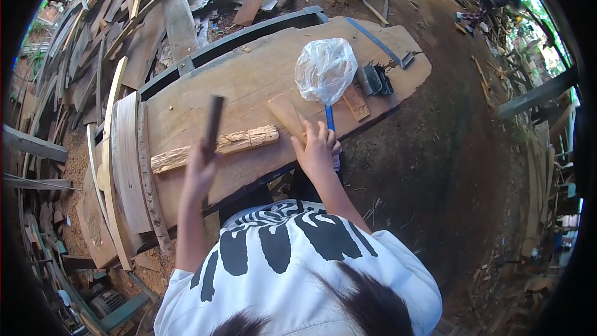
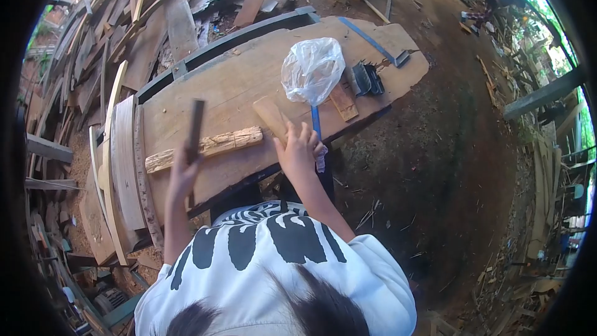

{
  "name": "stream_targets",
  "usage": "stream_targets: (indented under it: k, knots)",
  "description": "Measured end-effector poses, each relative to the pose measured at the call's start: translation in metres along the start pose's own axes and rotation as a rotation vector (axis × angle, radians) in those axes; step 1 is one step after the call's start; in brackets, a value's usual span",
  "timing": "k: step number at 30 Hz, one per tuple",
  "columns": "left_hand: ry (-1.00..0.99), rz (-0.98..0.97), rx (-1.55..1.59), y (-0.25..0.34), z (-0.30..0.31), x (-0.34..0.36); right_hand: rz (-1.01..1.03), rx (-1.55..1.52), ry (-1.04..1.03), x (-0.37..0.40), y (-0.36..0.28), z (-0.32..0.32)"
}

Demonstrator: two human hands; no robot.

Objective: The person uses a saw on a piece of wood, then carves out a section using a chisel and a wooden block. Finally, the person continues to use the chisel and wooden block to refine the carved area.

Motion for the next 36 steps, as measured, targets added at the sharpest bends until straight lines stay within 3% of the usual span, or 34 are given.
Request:
stream_targets:
  k: [2, 4, 5, 8, 9, 10, 11, 12, 13, 14, 15, 17, 20, 22, 24, 28, 30, 34, 36]
  knots:
    - [-0.156, 0.004, -0.036, 0.020, -0.036, 0.003, 0.049, -0.031, 0.046, 0.000, -0.004, 0.002]
    - [-0.287, -0.134, 0.026, 0.040, -0.067, 0.010, 0.169, -1.225, -0.195, -0.001, -0.010, 0.021]
    - [-0.347, -0.122, 0.057, 0.045, -0.078, 0.015, 0.130, -1.598, -0.304, 0.002, -0.016, 0.025]
    - [-0.446, -0.121, 0.090, 0.048, -0.094, 0.020, -0.045, -1.803, -0.398, 0.002, -0.020, 0.017]
    - [-0.479, -0.019, 0.206, 0.048, -0.095, 0.020, -0.199, -1.916, -0.242, 0.001, -0.026, 0.029]
    - [-0.508, 0.088, 0.322, 0.047, -0.096, 0.019, -0.197, -1.916, -0.239, -0.002, -0.023, 0.035]
    - [-0.491, -0.072, 0.241, 0.044, -0.090, 0.012, -0.290, -2.093, -0.207, -0.004, -0.016, 0.039]
    - [-0.353, -0.278, 0.057, 0.024, -0.081, 0.007, -0.391, -2.268, -0.174, -0.006, -0.009, 0.045]
    - [-0.262, -0.252, -0.195, 0.020, -0.066, -0.002, -0.456, -2.316, -0.135, -0.009, -0.003, 0.063]
    - [-0.168, -0.223, -0.445, 0.016, -0.051, -0.014, -0.361, -2.293, -0.116, -0.012, 0.010, 0.066]
    - [-0.171, -0.221, -0.444, 0.004, -0.034, -0.022, -0.319, -2.276, -0.077, -0.015, 0.019, 0.072]
    - [-0.184, -0.241, -0.852, -0.022, -0.009, -0.036, -0.284, -2.252, -0.028, -0.020, 0.033, 0.081]
    - [-0.326, -0.117, -0.829, -0.009, 0.006, -0.046, -0.437, -2.257, 0.094, -0.023, 0.051, 0.083]
    - [-0.329, -0.132, -0.761, -0.010, 0.005, -0.050, -0.460, -2.301, 0.157, -0.023, 0.062, 0.082]
    - [-0.318, -0.265, -0.758, -0.005, 0.005, -0.051, -0.502, -2.284, 0.189, -0.024, 0.066, 0.085]
    - [-0.155, -0.250, -0.648, 0.015, 0.001, -0.054, -0.216, -2.161, 0.417, -0.028, 0.070, 0.115]
    - [0.080, -0.312, -0.617, 0.034, 0.000, -0.060, -0.016, -2.155, 0.445, -0.034, 0.071, 0.140]
    - [0.193, -0.263, -0.594, 0.098, -0.001, -0.069, 0.484, -1.950, 0.526, -0.048, 0.076, 0.201]
    - [0.256, -0.402, -0.107, 0.119, -0.009, -0.072, 0.635, -1.860, 0.559, -0.058, 0.074, 0.232]
Point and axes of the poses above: each hand's wrist, its own x-axis away from the middle knuckle, its own z-axis out of the back of the hand, y = z × x, the point moved 1 cm from there along -x, towards the middle knuckle, and after that the axes turned 14 degrees about x, right-handed, at the moved point
